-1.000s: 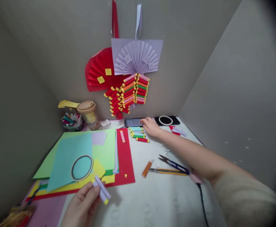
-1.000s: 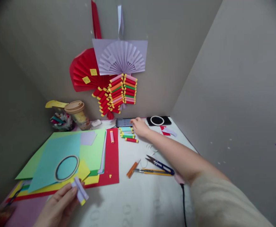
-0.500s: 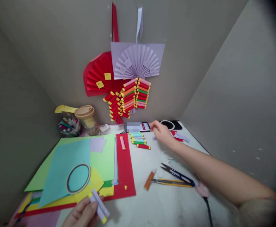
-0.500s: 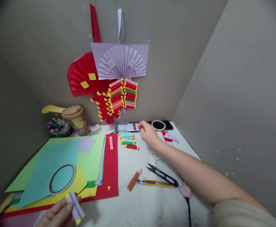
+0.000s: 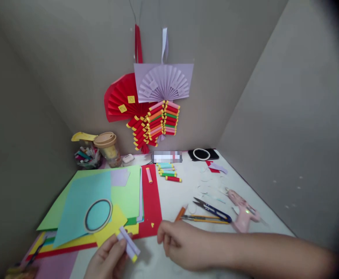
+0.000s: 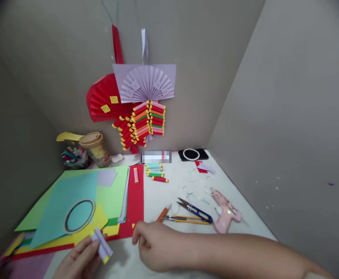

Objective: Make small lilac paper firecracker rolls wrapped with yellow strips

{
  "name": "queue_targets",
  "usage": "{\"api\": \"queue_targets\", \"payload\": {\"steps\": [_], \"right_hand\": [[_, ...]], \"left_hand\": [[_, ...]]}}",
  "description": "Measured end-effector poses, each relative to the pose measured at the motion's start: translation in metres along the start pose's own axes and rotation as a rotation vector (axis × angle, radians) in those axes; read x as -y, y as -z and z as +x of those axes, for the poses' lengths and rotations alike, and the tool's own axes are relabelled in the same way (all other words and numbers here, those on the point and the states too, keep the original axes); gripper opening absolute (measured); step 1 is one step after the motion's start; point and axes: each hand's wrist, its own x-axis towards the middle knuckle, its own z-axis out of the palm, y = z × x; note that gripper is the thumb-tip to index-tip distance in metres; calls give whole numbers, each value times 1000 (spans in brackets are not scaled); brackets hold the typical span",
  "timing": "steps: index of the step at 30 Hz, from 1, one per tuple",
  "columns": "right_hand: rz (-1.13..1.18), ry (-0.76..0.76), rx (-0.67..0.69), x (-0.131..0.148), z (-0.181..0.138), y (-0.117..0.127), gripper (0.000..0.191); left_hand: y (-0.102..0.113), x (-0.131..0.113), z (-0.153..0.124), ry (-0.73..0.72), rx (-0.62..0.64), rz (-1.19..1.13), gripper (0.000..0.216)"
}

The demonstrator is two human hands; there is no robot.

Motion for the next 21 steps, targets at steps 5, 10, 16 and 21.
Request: {"api": "queue_targets", "payload": {"steps": [5,10,16,21], "right_hand": [[642,-107,-35,-8,6,-46,44],[809,-3,-270,3,-10,-67,45],[824,178,-537,24,-33,-83,38],[883,246,-720,30,-34,-100,40]], "left_hand": [[-7,6,-16,-133,83,1,31],[-19,13,-25,-319,197,-52,27],[-33,31,-35,-419,264,-152,26],[-38,48,-45,-468,330,-199,28]]}}
